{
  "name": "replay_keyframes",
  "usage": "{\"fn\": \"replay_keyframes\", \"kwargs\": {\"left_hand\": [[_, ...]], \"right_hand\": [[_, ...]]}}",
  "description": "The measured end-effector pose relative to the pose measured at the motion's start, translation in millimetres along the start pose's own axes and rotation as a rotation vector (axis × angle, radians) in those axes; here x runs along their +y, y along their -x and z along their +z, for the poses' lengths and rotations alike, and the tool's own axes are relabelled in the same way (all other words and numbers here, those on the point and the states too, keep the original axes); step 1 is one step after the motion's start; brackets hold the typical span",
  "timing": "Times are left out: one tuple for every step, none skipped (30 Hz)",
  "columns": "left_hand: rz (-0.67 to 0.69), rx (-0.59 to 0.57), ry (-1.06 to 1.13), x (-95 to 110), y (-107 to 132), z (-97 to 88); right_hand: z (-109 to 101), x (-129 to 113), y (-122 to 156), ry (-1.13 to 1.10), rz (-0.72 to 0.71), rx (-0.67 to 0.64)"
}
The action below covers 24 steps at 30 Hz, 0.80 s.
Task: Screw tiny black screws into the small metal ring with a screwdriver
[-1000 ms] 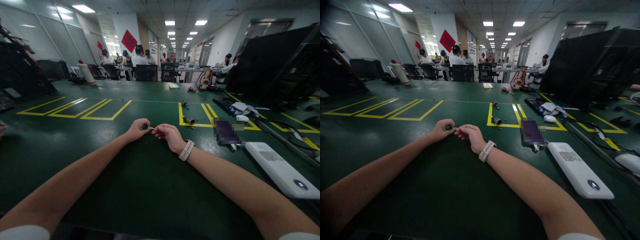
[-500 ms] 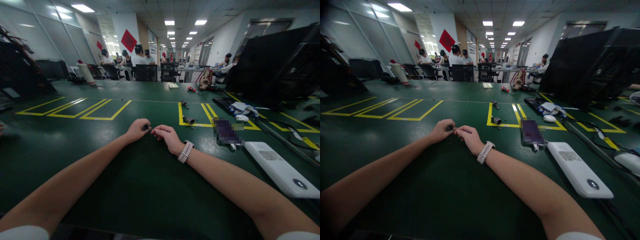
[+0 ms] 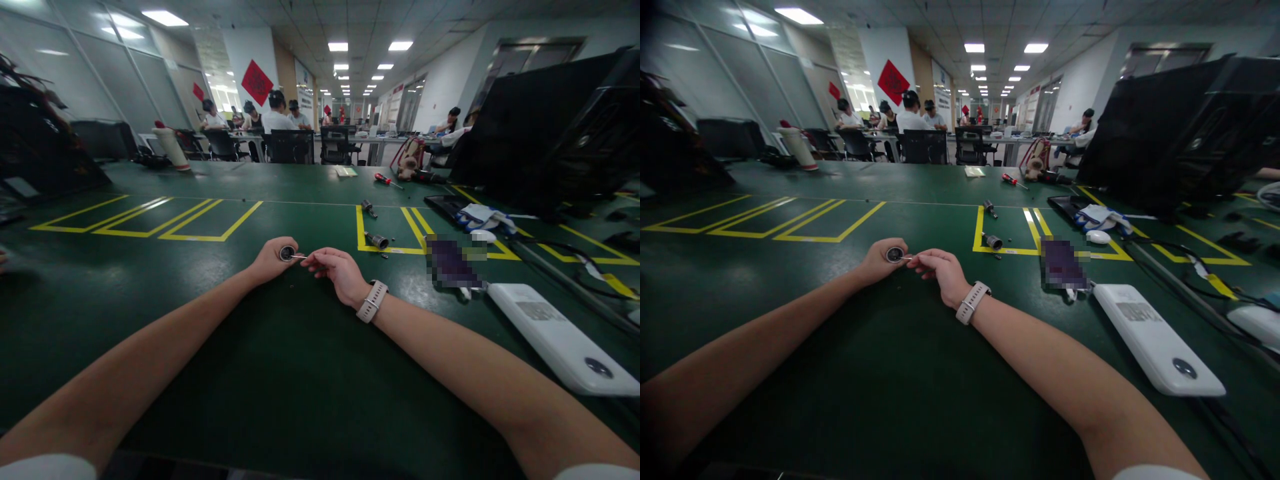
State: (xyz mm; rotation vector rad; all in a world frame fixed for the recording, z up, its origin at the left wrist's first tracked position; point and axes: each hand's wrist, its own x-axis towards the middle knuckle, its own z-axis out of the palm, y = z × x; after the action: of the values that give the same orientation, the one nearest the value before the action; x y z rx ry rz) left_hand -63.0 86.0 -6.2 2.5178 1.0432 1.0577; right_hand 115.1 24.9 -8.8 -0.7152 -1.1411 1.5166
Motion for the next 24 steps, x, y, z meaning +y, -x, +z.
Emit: {"fn": "replay_keyframes", "kwargs": {"left_hand": [[-0.006,-0.003,-0.016,-0.6,-0.3,0.2],[-0.006,-0.006,-0.033,-1.0,-0.6,0.3],[-0.001,-0.009,-0.052,-1.2,-0.8,0.3],[0.007,-0.014,-0.072,-1.3,-1.1,0.3],[0.017,-0.020,-0.090,-1.1,-1.2,0.2],[0.027,-0.025,-0.108,-0.6,-1.3,0.1],[0.037,-0.029,-0.123,-0.1,-1.3,-0.1],[0.045,-0.035,-0.132,0.6,-1.3,-0.4],[0.051,-0.041,-0.137,1.3,-1.2,-0.7],[0.055,-0.047,-0.137,2.0,-1.0,-1.0],[0.056,-0.052,-0.133,2.4,-0.8,-1.3],[0.054,-0.058,-0.126,2.6,-0.5,-1.5],[0.049,-0.063,-0.117,2.6,-0.3,-1.6],[0.043,-0.063,-0.107,2.4,0.0,-1.7],[0.037,-0.063,-0.096,2.0,0.3,-1.7],[0.031,-0.061,-0.086,1.5,0.5,-1.7],[0.027,-0.061,-0.078,1.0,0.8,-1.6],[0.024,-0.060,-0.073,0.6,0.9,-1.6],[0.022,-0.060,-0.071,0.3,1.1,-1.6],[0.022,-0.061,-0.069,0.2,1.2,-1.7],[0.022,-0.062,-0.069,0.3,1.2,-1.8],[0.023,-0.061,-0.070,0.5,1.2,-1.9],[0.024,-0.061,-0.072,0.6,1.1,-1.9],[0.026,-0.060,-0.073,0.8,1.0,-1.8]], "right_hand": [[0.8,0.1,0.7,0.011,-0.012,0.007],[1.6,0.5,1.4,0.023,-0.025,0.018],[2.3,1.0,2.0,0.035,-0.039,0.032],[3.0,1.6,2.5,0.047,-0.051,0.046],[3.5,2.2,2.9,0.060,-0.060,0.055],[3.8,2.8,2.9,0.073,-0.065,0.058],[3.9,3.3,2.8,0.085,-0.068,0.057],[3.9,3.8,2.4,0.093,-0.066,0.048],[3.6,4.1,1.9,0.095,-0.061,0.042],[3.3,4.2,1.4,0.089,-0.054,0.039],[3.0,4.2,0.8,0.077,-0.046,0.039],[2.7,4.1,0.3,0.061,-0.038,0.043],[2.4,4.0,-0.1,0.046,-0.029,0.047],[2.3,3.7,-0.3,0.035,-0.022,0.050],[2.2,3.4,-0.3,0.027,-0.017,0.052],[2.3,3.1,-0.2,0.022,-0.014,0.051],[2.4,2.9,0.0,0.018,-0.013,0.051],[2.5,2.6,0.2,0.015,-0.013,0.051],[2.7,2.5,0.4,0.012,-0.013,0.051],[2.9,2.3,0.7,0.008,-0.015,0.052],[3.1,2.1,0.9,0.004,-0.016,0.053],[3.2,1.9,1.1,-0.001,-0.018,0.054],[3.5,1.8,1.3,-0.007,-0.020,0.058],[3.7,1.5,1.4,-0.014,-0.021,0.063]]}}
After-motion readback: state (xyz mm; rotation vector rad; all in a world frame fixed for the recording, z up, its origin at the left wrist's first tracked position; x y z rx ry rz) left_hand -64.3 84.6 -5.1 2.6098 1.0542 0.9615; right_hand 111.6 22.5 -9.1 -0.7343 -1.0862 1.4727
